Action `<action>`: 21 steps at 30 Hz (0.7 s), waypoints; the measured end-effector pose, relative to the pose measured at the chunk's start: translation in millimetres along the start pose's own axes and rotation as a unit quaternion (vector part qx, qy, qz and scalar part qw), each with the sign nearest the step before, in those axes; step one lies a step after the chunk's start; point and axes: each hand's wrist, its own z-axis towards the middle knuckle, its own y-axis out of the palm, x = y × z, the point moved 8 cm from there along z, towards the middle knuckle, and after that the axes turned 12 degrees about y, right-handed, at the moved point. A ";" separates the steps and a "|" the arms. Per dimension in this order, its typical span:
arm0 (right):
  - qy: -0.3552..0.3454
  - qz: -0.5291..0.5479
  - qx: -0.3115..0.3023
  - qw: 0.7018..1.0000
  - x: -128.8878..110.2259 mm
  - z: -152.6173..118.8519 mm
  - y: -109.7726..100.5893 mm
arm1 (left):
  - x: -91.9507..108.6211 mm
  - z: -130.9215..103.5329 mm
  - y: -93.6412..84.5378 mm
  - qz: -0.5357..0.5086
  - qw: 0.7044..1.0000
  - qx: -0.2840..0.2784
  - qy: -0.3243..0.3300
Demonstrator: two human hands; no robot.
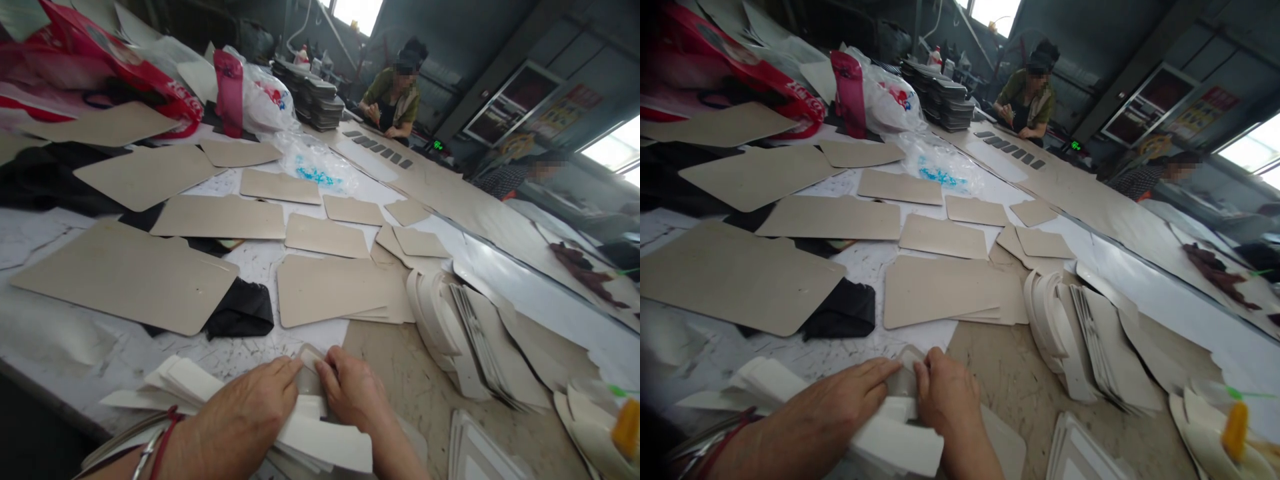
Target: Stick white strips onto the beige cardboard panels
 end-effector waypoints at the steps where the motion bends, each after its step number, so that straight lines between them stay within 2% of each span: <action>1: 0.002 -0.004 -0.002 1.000 0.0 0.1 0.3 | -0.2 0.4 -1.1 0.014 1.000 0.009 0.007; 5: 0.013 -0.014 -0.007 1.000 -0.7 0.0 0.7 | -0.1 1.8 -6.7 0.055 0.997 0.034 0.031; 10: 0.022 -0.027 -0.011 0.999 -1.9 1.1 1.5 | 1.4 3.6 -7.8 0.044 0.998 0.020 0.033; 16: 0.027 -0.042 -0.011 0.999 -3.5 1.5 2.0 | 0.5 6.9 -3.1 0.034 0.999 -0.030 0.022; 21: 0.032 -0.046 -0.016 0.998 -4.4 1.2 1.5 | 0.3 8.7 -8.0 0.029 0.999 -0.008 0.025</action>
